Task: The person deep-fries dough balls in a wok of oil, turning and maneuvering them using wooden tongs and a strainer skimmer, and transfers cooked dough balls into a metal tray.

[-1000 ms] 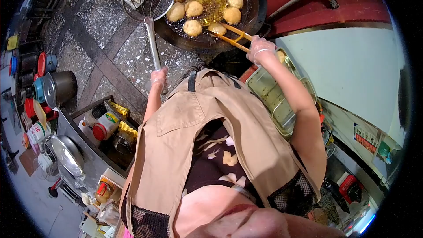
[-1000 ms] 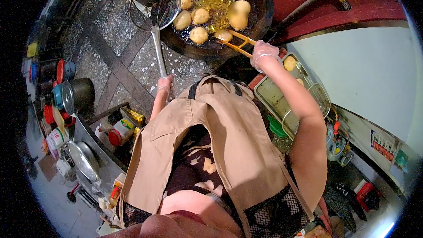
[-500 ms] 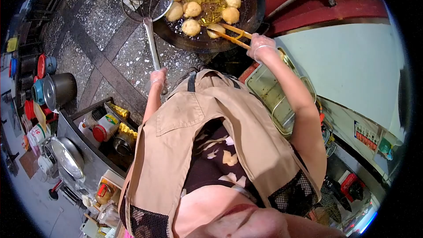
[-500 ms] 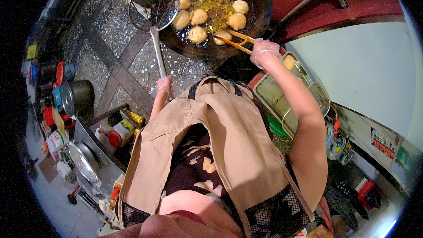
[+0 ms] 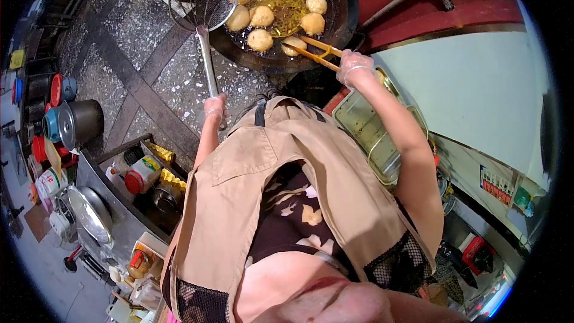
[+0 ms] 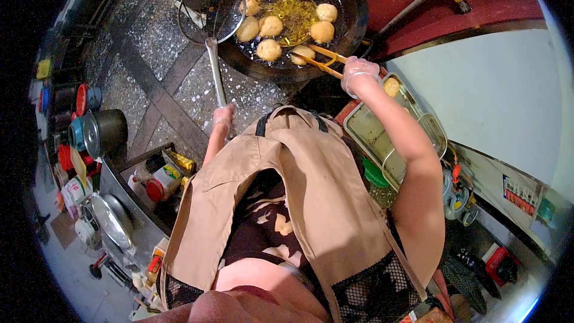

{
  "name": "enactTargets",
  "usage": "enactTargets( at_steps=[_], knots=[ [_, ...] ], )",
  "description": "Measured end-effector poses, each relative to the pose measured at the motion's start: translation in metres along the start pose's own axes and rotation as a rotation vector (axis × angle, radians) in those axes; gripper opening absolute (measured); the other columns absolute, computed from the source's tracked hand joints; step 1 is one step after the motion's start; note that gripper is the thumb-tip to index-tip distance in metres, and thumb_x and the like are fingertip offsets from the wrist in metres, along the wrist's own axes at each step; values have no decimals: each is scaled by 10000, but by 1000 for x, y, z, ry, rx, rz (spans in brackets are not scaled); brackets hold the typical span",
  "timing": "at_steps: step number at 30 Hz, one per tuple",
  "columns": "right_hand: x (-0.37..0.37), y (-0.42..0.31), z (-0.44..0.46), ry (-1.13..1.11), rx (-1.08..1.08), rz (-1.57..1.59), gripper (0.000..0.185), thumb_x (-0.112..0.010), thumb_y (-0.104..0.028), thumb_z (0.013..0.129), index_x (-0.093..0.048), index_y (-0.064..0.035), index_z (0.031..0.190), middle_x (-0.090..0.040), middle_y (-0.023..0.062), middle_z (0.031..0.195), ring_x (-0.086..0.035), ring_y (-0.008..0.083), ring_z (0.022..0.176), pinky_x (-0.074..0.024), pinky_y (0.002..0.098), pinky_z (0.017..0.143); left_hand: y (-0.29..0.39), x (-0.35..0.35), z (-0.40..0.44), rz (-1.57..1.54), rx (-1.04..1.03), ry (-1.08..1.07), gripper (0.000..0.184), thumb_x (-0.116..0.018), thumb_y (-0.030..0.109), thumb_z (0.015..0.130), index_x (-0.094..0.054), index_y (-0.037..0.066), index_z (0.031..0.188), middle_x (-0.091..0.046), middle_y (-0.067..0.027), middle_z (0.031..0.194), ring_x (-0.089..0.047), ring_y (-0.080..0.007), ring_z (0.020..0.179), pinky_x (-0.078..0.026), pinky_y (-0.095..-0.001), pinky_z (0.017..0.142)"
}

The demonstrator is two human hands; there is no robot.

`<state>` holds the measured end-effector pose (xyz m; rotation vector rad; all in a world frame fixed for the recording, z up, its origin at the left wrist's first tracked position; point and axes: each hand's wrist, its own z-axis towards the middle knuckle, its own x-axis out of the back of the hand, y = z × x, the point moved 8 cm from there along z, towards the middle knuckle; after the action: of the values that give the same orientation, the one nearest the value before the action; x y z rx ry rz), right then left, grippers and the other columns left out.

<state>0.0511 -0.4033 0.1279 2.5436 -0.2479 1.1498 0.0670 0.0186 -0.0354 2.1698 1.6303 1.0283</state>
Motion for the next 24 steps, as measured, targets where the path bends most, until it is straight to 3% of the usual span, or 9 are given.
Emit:
enactTargets(
  at_steps=[10,14,23,24],
  knots=[
    [1,-5,2,60,19,14,395,-572,-226,801,-503,-30,1137,-604,177,1097,-592,297,1024,-473,364,863,-3,0,5,12,9,23,318,-654,270,759,-526,32,592,-480,-49,508,-466,-172,389,-361,-329,369],
    [-4,2,-2,-13,-26,48,430,-601,-217,791,-502,-40,1169,-582,134,1166,-558,253,1100,-446,352,884,-6,-1,8,-3,-3,19,312,-656,270,761,-532,33,599,-480,-47,508,-465,-173,390,-357,-329,366],
    [-5,-11,4,23,-13,63,371,-618,-185,780,-537,-52,1117,-611,123,1118,-586,250,1053,-474,344,845,-10,0,12,48,-8,12,302,-643,271,768,-537,31,619,-490,-53,516,-481,-178,403,-409,-346,376],
    [-7,-10,4,14,6,64,380,-597,-213,792,-517,-35,1119,-603,159,1110,-585,281,1042,-470,368,856,-11,-1,11,47,-6,9,302,-643,271,768,-537,31,619,-490,-53,516,-481,-178,403,-409,-346,376]
  ],
)
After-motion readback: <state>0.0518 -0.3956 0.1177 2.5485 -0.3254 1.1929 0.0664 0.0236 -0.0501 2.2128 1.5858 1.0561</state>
